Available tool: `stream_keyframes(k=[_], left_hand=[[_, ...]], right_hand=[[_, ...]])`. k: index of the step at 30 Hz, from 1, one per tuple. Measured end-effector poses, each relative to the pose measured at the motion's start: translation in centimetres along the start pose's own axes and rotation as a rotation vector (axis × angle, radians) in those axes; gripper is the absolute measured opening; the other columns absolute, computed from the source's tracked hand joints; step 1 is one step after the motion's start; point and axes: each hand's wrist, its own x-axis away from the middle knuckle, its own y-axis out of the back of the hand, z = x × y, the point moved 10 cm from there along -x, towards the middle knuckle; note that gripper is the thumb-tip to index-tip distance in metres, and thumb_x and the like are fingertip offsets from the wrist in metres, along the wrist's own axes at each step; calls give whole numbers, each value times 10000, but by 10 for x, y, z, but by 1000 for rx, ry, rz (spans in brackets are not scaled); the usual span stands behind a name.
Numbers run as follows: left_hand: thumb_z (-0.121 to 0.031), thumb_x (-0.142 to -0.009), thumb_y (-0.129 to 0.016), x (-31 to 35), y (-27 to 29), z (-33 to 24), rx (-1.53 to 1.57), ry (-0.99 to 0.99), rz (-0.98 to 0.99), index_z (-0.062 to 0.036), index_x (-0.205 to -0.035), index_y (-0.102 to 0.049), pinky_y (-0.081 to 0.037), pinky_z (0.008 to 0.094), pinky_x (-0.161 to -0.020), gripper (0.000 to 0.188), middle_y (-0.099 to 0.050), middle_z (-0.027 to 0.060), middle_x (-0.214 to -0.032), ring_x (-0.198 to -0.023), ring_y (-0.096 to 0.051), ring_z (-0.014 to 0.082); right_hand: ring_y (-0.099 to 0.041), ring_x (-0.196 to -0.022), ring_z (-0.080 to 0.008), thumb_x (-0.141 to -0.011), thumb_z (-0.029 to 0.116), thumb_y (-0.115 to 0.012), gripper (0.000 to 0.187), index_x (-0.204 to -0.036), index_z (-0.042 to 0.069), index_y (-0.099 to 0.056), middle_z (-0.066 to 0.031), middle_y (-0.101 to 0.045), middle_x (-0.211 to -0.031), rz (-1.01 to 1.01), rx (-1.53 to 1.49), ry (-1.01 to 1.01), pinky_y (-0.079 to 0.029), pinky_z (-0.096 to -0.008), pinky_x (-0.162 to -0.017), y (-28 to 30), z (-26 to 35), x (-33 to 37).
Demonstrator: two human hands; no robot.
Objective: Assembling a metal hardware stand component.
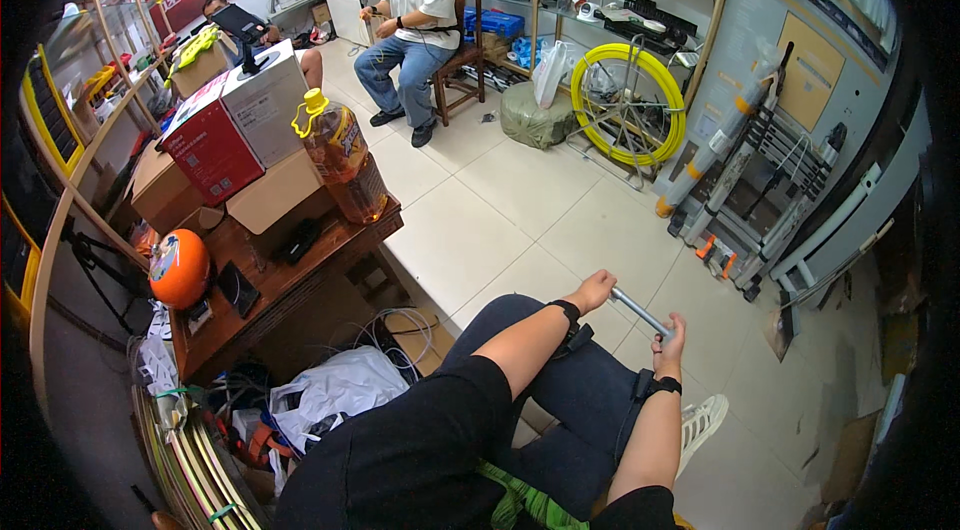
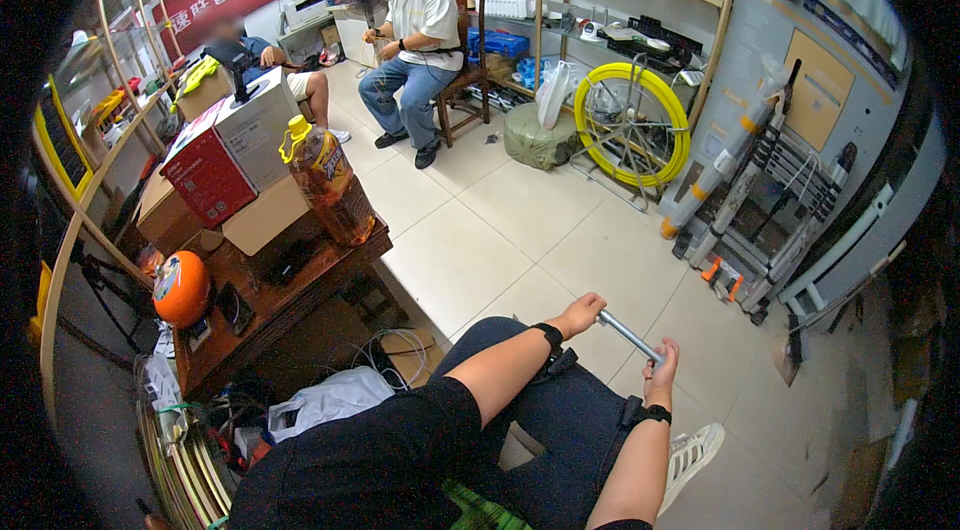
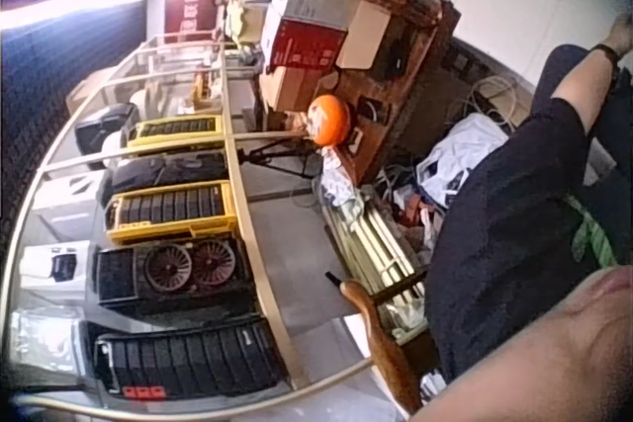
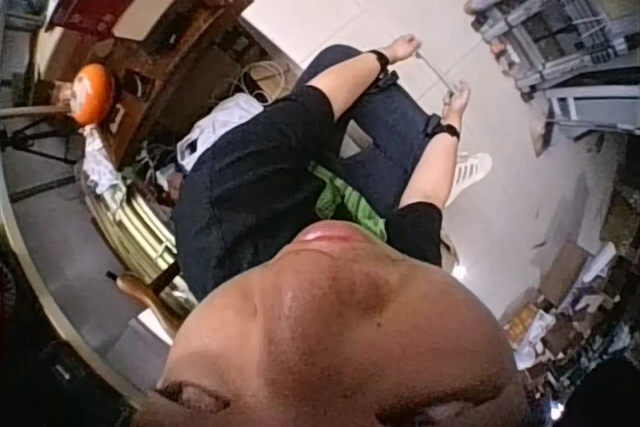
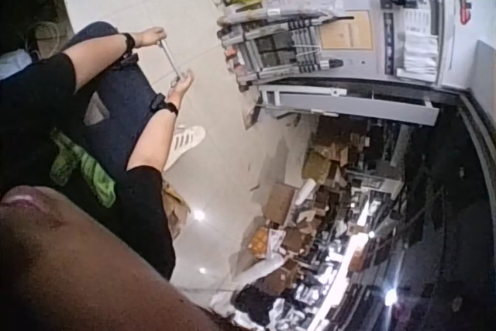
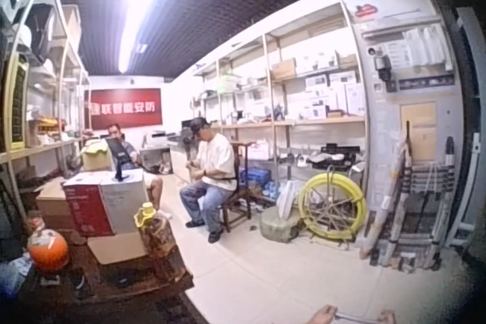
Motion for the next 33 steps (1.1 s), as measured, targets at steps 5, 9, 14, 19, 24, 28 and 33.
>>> stream_keyframes(k=[5, 9, 14, 19, 24, 28, 33], left_hand=[[-339, -841, -429, 3, 0, -3, -232, 35, 7, 12, -876, -576, -440, 369, -735, 382, -601, 199, -835, -805, -574, 309], [-384, -855, -402, 1, 9, 4, -326, 75, 11, 26, -875, -593, -432, 399, -788, 453, -605, 232, -887, -861, -572, 359], [-374, -883, -359, 6, 1, 8, -415, 118, 69, 48, -903, -588, -420, 420, -831, 481, -596, 252, -913, -906, -556, 384], [-341, -899, -320, 3, -2, 9, -394, 77, 50, 55, -878, -582, -418, 429, -827, 475, -591, 258, -902, -898, -553, 393], [-310, -891, -307, -5, 3, 10, -407, -5, 4, 56, -820, -563, -421, 441, -801, 452, -576, 269, -888, -850, -551, 405], [-267, -877, -315, -1, 0, 2, -400, -21, -9, 70, -813, -566, -428, 450, -799, 425, -571, 293, -864, -860, -545, 426], [-249, -881, -289, -1, -2, 0, -523, -73, 30, 43, -825, -562, -432, 441, -781, 403, -571, 275, -870, -830, -548, 408]], right_hand=[[-395, -596, -89, -802, 385, -497, 287, -1015, 191, -489, 16, -444, -794, 39, 26, -8, -258, -186, -422, 1, 0, 0], [-391, -581, -83, -803, 383, -498, 283, -1011, 192, -492, 21, -447, -777, 57, 31, -8, -251, -183, -413, -9, 0, 1], [-383, -551, -78, -807, 382, -500, 278, -1010, 192, -493, 16, -450, -765, 52, 57, -3, -236, -173, -398, -3, -1, -3], [-380, -531, -76, -821, 363, -493, 254, -1009, 193, -493, 17, -443, -744, 51, 40, 3, -227, -169, -374, -3, -1, -2], [-375, -510, -71, -829, 342, -484, 221, -993, 193, -493, 16, -441, -736, 80, 19, 9, -222, -172, -357, -11, -2, -3], [-371, -505, -69, -832, 335, -480, 199, -978, 201, -491, 22, -435, -739, 73, 11, 1, -224, -174, -355, -4, -4, -5], [-387, -543, -88, -806, 351, -508, 233, -975, 195, -476, 23, -427, -747, 89, 6, -6, -255, -188, -374, -7, -6, -5]])
